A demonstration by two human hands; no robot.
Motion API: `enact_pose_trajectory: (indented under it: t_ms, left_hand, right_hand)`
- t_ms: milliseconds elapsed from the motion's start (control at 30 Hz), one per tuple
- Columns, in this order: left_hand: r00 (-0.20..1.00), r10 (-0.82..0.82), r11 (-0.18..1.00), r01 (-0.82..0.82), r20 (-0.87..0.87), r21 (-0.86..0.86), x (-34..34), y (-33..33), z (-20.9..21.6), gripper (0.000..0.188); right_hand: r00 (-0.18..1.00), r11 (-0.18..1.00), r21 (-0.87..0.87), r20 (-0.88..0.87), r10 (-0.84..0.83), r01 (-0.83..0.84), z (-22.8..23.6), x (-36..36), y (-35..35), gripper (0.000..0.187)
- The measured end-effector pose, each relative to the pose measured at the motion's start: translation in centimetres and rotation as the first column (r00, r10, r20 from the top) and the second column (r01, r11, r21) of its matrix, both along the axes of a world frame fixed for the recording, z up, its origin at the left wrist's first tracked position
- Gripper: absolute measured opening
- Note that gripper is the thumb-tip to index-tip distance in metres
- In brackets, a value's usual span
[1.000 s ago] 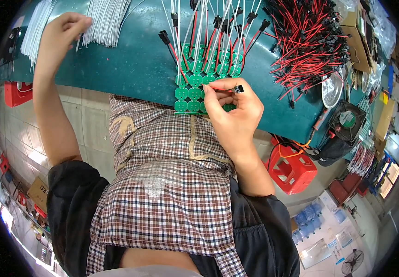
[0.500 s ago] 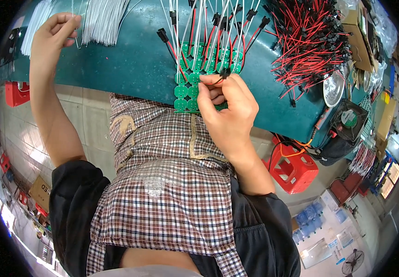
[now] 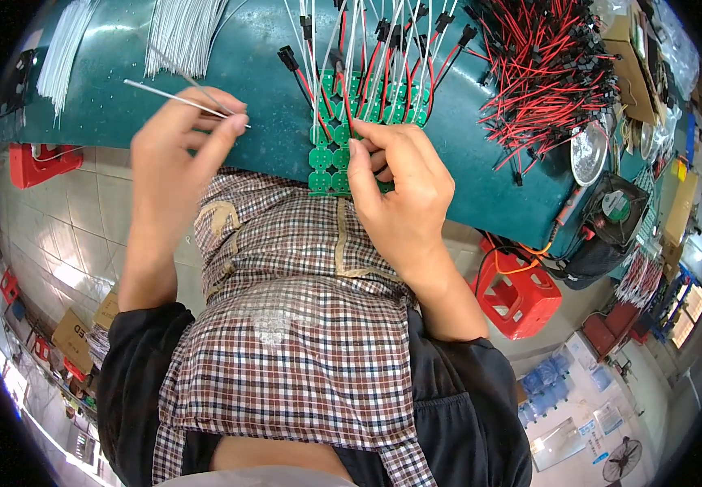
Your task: Inserting red and black wires into green plastic LED module housings at a factory workbench.
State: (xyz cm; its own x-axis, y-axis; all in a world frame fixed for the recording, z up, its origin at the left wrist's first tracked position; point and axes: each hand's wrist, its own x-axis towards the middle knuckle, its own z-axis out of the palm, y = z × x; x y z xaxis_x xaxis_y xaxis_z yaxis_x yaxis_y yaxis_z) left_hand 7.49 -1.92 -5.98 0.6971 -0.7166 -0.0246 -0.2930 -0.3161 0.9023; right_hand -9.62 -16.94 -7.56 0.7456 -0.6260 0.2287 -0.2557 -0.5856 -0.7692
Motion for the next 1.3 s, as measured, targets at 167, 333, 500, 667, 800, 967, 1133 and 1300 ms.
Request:
enact_pose_trajectory:
  t_ms: [167,333,500,667,800,967,1133,1300]
  left_hand:
    - [0.979,-0.042,0.997,0.030,0.199,0.065,-1.4,-0.2,-0.7,0.008]
    - [0.959,-0.055,0.998,0.061,-0.279,0.011,-3.6,-1.0,0.5,0.007]
    - [0.976,-0.122,0.981,0.146,0.181,-0.124,-4.7,-2.3,-0.8,0.017]
    - [0.955,-0.089,0.987,0.123,0.282,-0.105,-5.5,-2.8,-1.9,0.016]
    - [0.947,-0.038,0.989,0.082,0.320,-0.126,-5.8,-3.1,-2.2,0.019]
    - [0.950,-0.097,0.992,0.116,0.298,-0.048,-5.6,-2.9,-1.8,0.014]
    - [0.946,-0.097,0.993,0.111,0.308,-0.029,-5.7,-2.9,-1.7,0.014]
    - [0.940,-0.110,0.990,0.132,0.323,-0.048,-5.6,-2.9,-1.8,0.013]
  right_hand:
    - [1.000,1.000,-0.009,0.017,-0.005,0.005,-0.5,0.0,-0.3,0.017]
    - [0.999,0.998,0.050,-0.016,-0.032,0.033,-0.4,0.0,-0.2,0.015]
    - [1.000,0.998,0.064,-0.007,-0.023,0.023,-0.2,-0.1,-0.5,0.013]
    - [0.993,0.984,-0.137,-0.001,-0.117,0.116,0.9,-3.0,-3.5,0.013]
    - [0.861,0.879,-0.330,-0.262,-0.436,0.345,2.9,-6.5,-7.8,0.025]
    - [0.735,0.884,-0.264,-0.490,-0.468,0.387,2.1,-8.7,-9.8,0.011]
    - [0.805,0.878,-0.294,-0.363,-0.469,0.378,1.0,-7.7,-9.2,0.010]
    - [0.852,0.863,-0.133,-0.145,-0.503,0.487,1.2,-6.9,-8.8,0.012]
